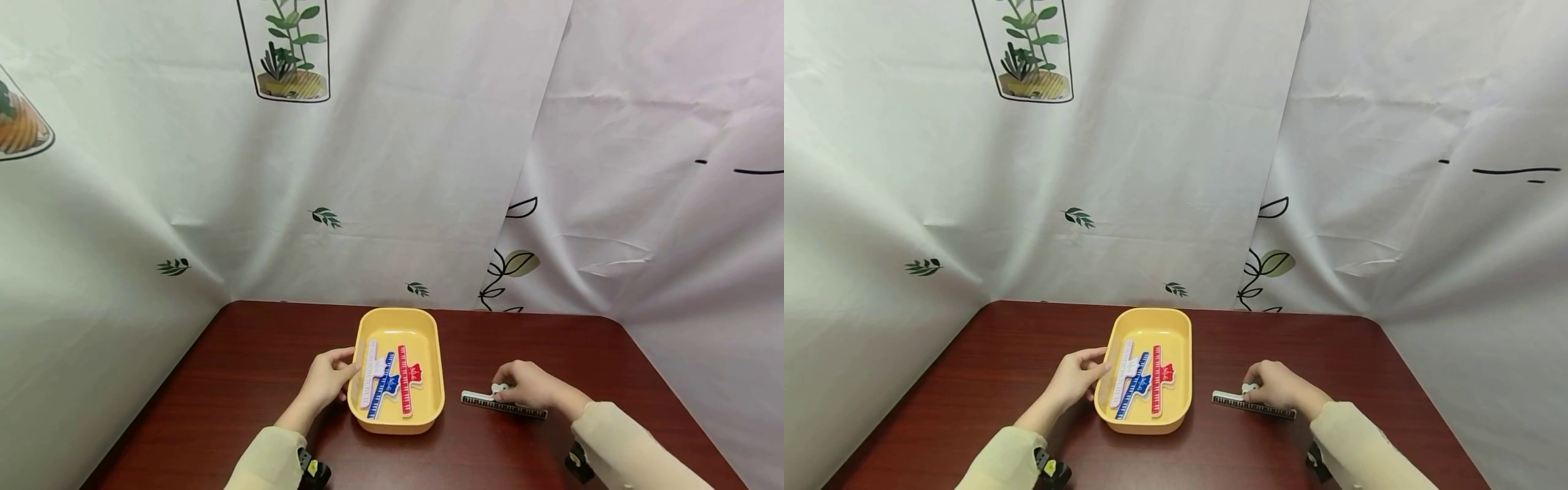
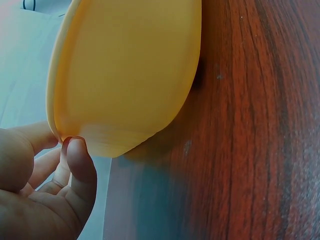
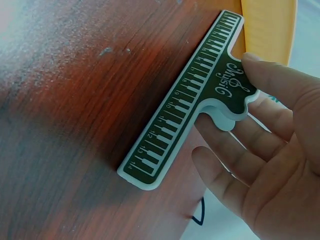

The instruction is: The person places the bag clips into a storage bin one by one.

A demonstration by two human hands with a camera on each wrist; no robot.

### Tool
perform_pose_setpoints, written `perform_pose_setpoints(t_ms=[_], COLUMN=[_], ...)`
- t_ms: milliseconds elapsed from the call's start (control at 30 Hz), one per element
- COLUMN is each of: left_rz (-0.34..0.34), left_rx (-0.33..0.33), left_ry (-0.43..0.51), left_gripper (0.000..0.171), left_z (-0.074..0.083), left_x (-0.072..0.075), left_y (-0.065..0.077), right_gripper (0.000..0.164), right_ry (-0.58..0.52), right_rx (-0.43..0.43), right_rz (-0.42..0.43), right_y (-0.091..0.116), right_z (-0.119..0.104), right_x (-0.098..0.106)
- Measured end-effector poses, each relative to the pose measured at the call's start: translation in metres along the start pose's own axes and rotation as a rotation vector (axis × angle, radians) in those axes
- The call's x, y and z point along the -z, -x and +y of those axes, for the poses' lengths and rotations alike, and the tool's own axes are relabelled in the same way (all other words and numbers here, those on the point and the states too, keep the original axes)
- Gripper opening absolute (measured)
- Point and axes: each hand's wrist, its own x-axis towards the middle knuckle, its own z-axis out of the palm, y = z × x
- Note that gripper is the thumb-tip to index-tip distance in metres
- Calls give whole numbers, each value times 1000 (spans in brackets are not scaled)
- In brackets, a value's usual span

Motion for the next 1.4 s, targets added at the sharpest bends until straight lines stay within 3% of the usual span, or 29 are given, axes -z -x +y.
perform_pose_setpoints(t_ms=[533, 833, 1067, 1400], left_rz=[4, -1, -1, -2], left_rx=[-1, 4, 3, -2], left_ry=[-8, -7, -6, 9], left_gripper=[41, 42, 42, 42], left_z=[1, 1, 0, 1], left_x=[0, 0, 0, -1], left_y=[1, 1, 1, 0], right_gripper=[10, 10, 22, 16], right_ry=[-1, -23, -62, -3], right_rx=[-61, -49, -52, -15], right_rz=[44, 60, 79, 115], right_y=[-3, -5, -6, -9], right_z=[-8, -9, -10, -9], right_x=[7, 8, 5, 4])
